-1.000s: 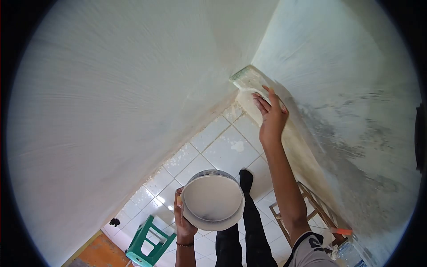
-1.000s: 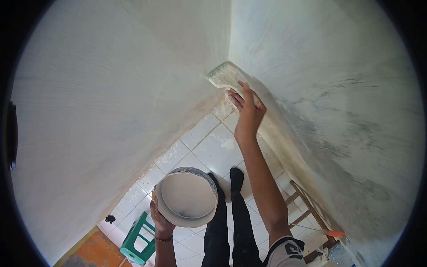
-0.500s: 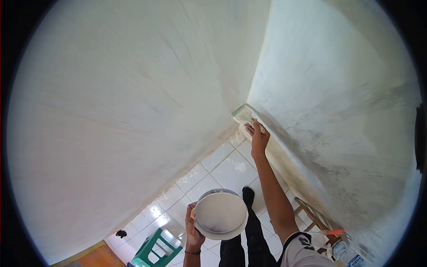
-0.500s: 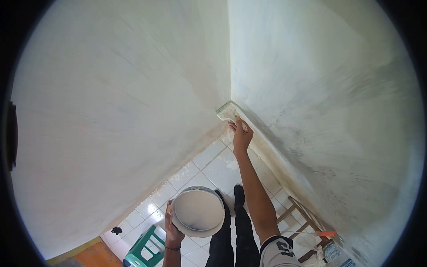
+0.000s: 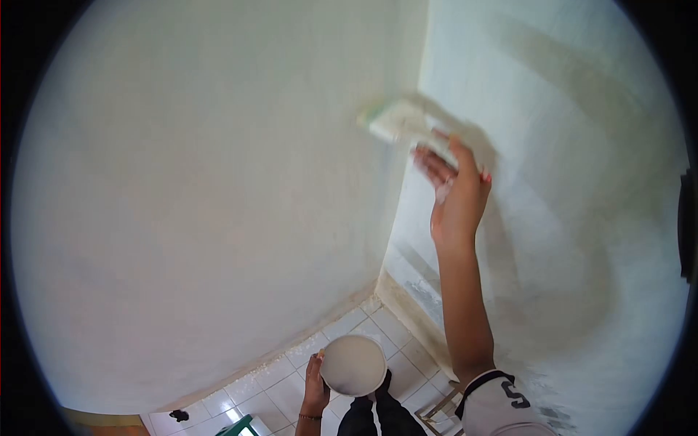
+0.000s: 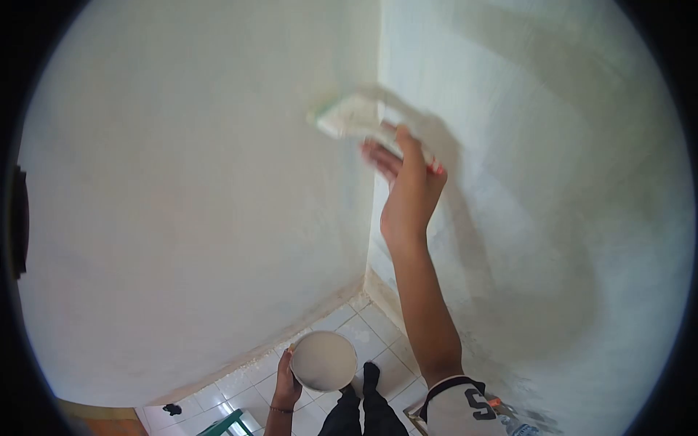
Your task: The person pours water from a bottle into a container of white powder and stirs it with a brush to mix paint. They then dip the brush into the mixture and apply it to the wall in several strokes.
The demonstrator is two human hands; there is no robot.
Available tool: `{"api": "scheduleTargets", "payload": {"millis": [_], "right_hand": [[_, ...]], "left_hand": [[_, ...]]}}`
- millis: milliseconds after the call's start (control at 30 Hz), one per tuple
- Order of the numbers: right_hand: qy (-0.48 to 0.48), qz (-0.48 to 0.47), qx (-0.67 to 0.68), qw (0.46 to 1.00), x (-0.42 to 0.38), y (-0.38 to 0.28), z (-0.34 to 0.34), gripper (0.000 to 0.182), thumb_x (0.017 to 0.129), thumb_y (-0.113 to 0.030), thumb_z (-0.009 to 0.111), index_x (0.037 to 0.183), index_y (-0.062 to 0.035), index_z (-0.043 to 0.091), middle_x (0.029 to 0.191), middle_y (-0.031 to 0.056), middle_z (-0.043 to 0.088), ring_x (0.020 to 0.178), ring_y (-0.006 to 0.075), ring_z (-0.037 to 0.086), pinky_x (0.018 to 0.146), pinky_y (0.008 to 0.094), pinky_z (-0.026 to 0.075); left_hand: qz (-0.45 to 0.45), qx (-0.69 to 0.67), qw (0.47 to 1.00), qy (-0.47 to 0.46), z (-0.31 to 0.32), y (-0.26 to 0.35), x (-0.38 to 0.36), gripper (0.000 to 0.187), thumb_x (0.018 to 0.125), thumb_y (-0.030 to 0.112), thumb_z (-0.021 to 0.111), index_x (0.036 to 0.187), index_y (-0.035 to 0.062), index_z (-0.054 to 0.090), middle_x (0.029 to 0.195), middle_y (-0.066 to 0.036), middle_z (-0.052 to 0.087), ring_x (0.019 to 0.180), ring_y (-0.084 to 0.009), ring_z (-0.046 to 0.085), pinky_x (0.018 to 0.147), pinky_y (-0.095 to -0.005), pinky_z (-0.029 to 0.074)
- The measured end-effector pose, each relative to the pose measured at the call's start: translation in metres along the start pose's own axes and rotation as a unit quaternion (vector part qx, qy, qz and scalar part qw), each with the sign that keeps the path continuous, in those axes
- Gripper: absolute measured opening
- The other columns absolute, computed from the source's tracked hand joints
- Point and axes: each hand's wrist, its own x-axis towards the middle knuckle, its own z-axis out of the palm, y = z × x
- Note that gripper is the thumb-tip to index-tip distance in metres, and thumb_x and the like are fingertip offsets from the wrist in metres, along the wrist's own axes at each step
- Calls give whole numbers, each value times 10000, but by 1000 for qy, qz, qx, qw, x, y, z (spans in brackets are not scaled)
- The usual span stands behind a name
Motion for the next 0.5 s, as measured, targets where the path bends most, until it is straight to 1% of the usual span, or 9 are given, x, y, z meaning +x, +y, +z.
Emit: {"api": "scheduleTargets", "payload": {"millis": [67,100,133,200,267,333,400,467,500], "right_hand": [[-24,-63,31,997,-4,-26,11,433,994,-264,635,1204,113,616,1148,168,683,955,276,715,938,389,559],[-38,-95,47,994,-8,-31,13,462,997,-281,635,1232,117,606,1174,167,677,999,282,710,976,390,545],[-35,-78,60,995,-19,-30,6,483,1001,-292,633,1253,118,595,1190,166,671,1022,293,705,996,393,535],[-22,-37,81,996,-38,2,-27,524,1008,-313,628,1296,122,572,1222,165,660,1069,314,694,1038,398,514],[-14,22,86,996,-71,26,-73,541,978,-274,682,1334,105,531,1336,205,581,1145,333,654,1065,410,508],[30,57,73,995,-125,38,-136,522,974,-218,678,1350,105,518,1274,215,616,1118,335,666,1030,425,544],[69,113,30,991,-157,75,-196,422,962,-166,676,1260,112,571,1146,210,675,980,318,717,918,411,611],[103,162,-49,980,-187,116,-240,329,952,-156,678,1154,100,633,995,179,697,827,276,725,831,371,626],[115,184,-93,972,-195,128,-243,289,948,-152,679,1101,93,664,920,164,709,750,255,729,788,351,634]], "left_hand": [[11,-4,1000,-12,5,2,-17,305,1076,346,506,1167,60,561,1083,-27,602,1042,-122,580,924,-304,477],[19,0,1000,-12,2,0,-22,327,1073,349,513,1209,54,559,1115,-33,611,1074,-125,585,942,-308,476],[29,-2,999,-18,6,2,-37,339,1071,351,516,1227,53,557,1131,-35,612,1088,-127,585,951,-309,475],[40,-4,999,-23,14,13,-58,364,1068,356,522,1261,49,553,1162,-38,614,1116,-131,584,969,-312,471],[76,7,997,-27,16,11,-74,384,1062,358,532,1286,47,548,1186,-41,614,1140,-135,580,979,-317,472],[118,10,992,-43,18,-7,-101,381,1057,357,540,1282,50,551,1185,-39,612,1137,-133,576,975,-316,472],[134,3,990,-53,24,-13,-124,354,1052,354,549,1247,59,562,1159,-31,605,1109,-126,574,958,-308,473],[149,19,987,-49,20,-26,-140,322,1047,351,553,1200,68,566,1123,-24,592,1068,-116,567,923,-294,474],[159,22,986,-48,19,-21,-139,307,1044,349,555,1177,72,568,1106,-21,585,1048,-112,563,905,-287,474]]}}
